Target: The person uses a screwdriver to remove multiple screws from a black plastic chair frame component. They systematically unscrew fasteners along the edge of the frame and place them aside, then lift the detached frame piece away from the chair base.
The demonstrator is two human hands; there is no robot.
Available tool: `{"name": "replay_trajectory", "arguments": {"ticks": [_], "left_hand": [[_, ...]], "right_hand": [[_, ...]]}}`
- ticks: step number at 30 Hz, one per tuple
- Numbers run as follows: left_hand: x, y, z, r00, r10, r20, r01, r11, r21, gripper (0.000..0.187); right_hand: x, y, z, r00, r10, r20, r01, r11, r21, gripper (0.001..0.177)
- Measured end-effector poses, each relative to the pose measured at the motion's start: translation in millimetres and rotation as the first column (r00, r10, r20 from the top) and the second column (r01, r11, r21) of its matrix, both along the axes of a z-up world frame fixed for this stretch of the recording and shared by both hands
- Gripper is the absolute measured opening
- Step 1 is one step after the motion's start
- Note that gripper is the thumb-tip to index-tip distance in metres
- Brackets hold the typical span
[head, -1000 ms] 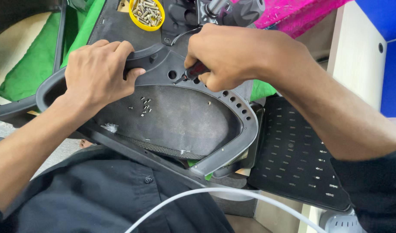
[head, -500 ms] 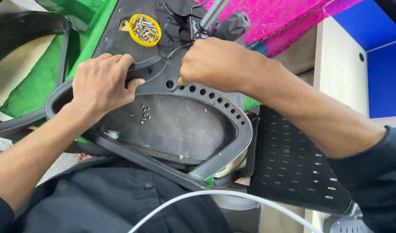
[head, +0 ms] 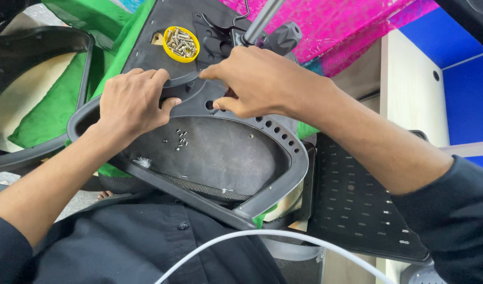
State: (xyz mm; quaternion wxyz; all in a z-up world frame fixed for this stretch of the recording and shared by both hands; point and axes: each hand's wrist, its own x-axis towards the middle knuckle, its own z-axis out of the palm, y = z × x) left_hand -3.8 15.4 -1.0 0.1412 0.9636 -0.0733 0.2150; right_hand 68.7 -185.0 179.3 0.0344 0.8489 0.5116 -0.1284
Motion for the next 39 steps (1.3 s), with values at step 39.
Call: {"name": "replay_trajectory", "arguments": {"ticks": [39], "left_hand": [[-1, 0, 0, 1.0, -0.022, 0.011, 0.022, 0.999, -0.025, 0.041]], "right_hand": [[11, 3, -14, 0.931, 0.343, 0.125, -0.304, 0.918, -0.256, 0.019]]}}
